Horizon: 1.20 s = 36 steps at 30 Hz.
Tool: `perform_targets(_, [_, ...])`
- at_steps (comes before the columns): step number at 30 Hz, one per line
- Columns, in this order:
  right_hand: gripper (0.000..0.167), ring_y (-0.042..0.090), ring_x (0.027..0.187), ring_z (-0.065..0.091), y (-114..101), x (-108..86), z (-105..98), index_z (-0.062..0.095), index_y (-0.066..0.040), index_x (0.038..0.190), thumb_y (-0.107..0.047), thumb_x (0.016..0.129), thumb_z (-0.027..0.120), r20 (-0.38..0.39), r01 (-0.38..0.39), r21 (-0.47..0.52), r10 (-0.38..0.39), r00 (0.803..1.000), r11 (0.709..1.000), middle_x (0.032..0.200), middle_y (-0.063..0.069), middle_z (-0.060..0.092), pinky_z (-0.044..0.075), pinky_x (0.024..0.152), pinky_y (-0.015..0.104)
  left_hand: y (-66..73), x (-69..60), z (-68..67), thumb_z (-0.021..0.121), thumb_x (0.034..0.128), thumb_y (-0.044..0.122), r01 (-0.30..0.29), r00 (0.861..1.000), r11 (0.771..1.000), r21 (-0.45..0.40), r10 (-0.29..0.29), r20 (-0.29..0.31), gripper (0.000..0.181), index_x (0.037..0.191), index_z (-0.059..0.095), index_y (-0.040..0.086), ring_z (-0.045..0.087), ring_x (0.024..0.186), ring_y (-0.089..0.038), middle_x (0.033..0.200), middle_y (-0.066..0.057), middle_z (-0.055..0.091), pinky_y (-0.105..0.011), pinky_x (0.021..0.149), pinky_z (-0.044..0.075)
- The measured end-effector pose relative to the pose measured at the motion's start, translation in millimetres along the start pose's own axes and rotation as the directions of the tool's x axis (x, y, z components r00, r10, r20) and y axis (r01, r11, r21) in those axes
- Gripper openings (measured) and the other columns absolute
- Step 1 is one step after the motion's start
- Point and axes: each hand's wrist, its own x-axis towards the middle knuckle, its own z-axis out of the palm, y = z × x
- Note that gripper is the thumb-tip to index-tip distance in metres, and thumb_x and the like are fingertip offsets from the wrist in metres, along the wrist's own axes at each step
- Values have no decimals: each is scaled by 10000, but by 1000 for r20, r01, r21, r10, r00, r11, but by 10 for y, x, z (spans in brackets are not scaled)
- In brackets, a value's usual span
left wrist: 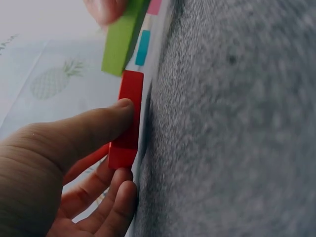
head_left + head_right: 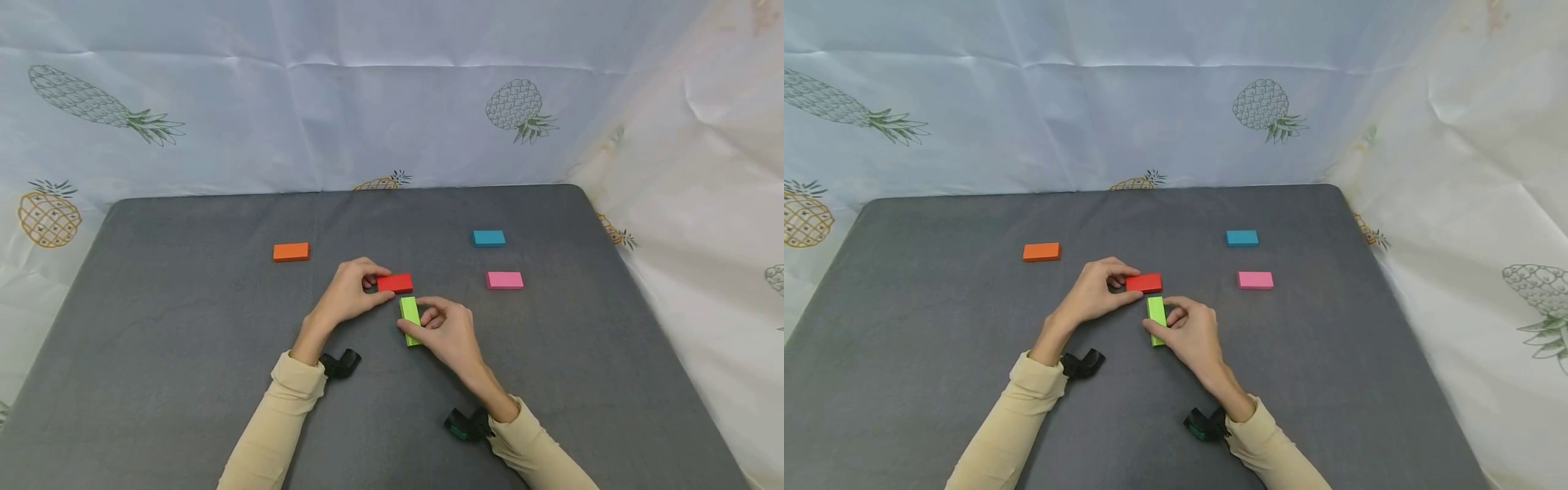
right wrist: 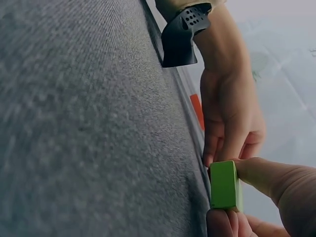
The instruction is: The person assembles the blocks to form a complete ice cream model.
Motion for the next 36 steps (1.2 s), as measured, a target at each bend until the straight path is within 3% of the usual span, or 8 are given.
perform_targets(12, [427, 36, 504, 528, -8, 19, 55, 757, -6, 1100, -218, 764, 913, -5, 18, -37, -18, 1000, 999, 662, 56, 657, 440, 475, 193, -2, 1, 44, 841, 844, 129, 3, 1000, 1000, -5, -3, 15, 319, 1126, 770, -2, 612, 812, -205, 1034, -148, 722, -308, 756, 542])
perform_targets(24, [449, 6, 469, 466, 8, 26, 83, 758, -27, 1129, -274, 782, 902, -7, 30, -126, -31, 999, 992, 605, 10, 627, 395, 445, 202, -84, -15, 24, 846, 840, 144, -33, 999, 999, -22, 33, 26, 374, 1176, 754, 10, 640, 859, -202, 1071, -136, 723, -314, 792, 560])
perform_targets(36, [467, 8, 468, 484, -5, 0, 83, 753, -38, 1172, -253, 785, 901, 19, 49, -115, -48, 999, 992, 617, 11, 632, 407, 446, 201, -102, -31, 0, 809, 871, 118, -42, 998, 998, -54, 45, 54, 344, 1185, 744, -6, 670, 914, -222, 1102, -152, 721, -369, 856, 587])
